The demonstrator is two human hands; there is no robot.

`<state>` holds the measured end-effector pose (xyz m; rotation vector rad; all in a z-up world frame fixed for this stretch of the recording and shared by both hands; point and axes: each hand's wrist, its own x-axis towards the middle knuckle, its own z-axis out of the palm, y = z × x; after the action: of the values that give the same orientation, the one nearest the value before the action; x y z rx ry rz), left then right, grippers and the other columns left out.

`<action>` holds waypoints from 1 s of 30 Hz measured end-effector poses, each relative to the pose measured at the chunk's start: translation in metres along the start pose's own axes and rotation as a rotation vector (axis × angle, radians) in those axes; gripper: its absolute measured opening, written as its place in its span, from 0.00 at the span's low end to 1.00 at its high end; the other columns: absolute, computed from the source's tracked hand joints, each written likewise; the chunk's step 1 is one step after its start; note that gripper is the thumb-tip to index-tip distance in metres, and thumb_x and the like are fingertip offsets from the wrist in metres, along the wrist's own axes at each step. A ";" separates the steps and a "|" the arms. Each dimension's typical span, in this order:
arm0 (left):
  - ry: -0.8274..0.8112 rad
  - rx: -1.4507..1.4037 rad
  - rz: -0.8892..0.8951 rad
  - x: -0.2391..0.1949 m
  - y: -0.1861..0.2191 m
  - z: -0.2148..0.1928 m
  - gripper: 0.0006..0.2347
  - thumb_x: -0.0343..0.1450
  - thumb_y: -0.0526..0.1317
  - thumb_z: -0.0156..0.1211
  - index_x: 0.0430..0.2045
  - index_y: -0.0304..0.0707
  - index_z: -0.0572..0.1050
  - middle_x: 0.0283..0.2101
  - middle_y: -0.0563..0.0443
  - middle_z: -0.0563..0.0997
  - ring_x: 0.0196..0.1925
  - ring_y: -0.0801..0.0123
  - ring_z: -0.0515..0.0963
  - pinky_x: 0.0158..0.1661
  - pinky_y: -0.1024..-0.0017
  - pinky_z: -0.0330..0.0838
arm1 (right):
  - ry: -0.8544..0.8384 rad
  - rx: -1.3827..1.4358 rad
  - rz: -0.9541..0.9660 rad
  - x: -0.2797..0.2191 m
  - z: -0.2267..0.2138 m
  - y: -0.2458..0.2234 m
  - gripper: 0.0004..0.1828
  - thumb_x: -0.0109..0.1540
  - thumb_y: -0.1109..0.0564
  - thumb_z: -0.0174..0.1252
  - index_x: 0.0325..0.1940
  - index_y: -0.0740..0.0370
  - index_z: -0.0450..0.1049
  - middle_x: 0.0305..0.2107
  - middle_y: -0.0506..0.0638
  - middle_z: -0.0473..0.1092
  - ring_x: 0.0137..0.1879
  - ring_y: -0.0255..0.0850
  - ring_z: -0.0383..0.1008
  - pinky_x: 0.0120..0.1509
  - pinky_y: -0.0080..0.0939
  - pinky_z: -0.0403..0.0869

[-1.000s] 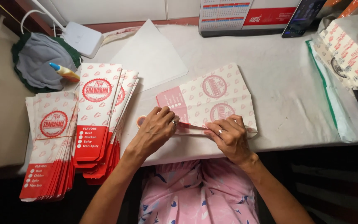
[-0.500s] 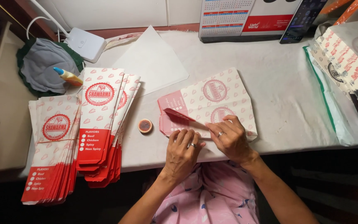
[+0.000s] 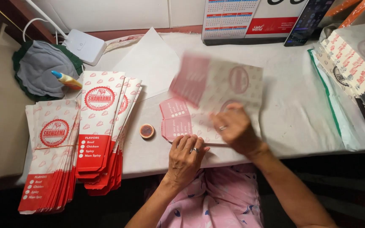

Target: Folding paper shawarma wrappers and stacking them neatly on a table.

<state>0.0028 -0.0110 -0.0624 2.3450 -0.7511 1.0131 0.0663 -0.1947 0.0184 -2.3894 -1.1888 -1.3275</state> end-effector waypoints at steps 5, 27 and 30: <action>0.003 0.036 -0.061 0.018 0.002 -0.013 0.16 0.76 0.48 0.57 0.49 0.33 0.75 0.43 0.40 0.77 0.35 0.58 0.78 0.44 0.62 0.74 | -0.146 0.151 0.016 -0.028 0.023 -0.017 0.04 0.64 0.63 0.59 0.36 0.64 0.79 0.20 0.49 0.64 0.24 0.41 0.67 0.56 0.52 0.75; -0.234 0.155 -0.087 0.014 0.000 -0.008 0.23 0.80 0.53 0.46 0.61 0.32 0.69 0.62 0.44 0.73 0.43 0.57 0.71 0.42 0.60 0.63 | -0.775 0.324 0.759 -0.012 0.113 0.130 0.12 0.68 0.52 0.56 0.42 0.59 0.82 0.47 0.49 0.75 0.58 0.50 0.70 0.65 0.54 0.62; -0.231 0.152 -0.083 0.014 0.000 -0.008 0.22 0.80 0.52 0.47 0.61 0.32 0.69 0.62 0.44 0.73 0.43 0.58 0.71 0.42 0.60 0.63 | -0.758 0.362 0.766 -0.009 0.116 0.135 0.09 0.64 0.54 0.60 0.32 0.58 0.81 0.37 0.48 0.79 0.46 0.47 0.76 0.54 0.50 0.70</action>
<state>0.0069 -0.0098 -0.0468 2.6335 -0.6746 0.7971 0.2346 -0.2345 -0.0271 -2.6594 -0.4150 0.0269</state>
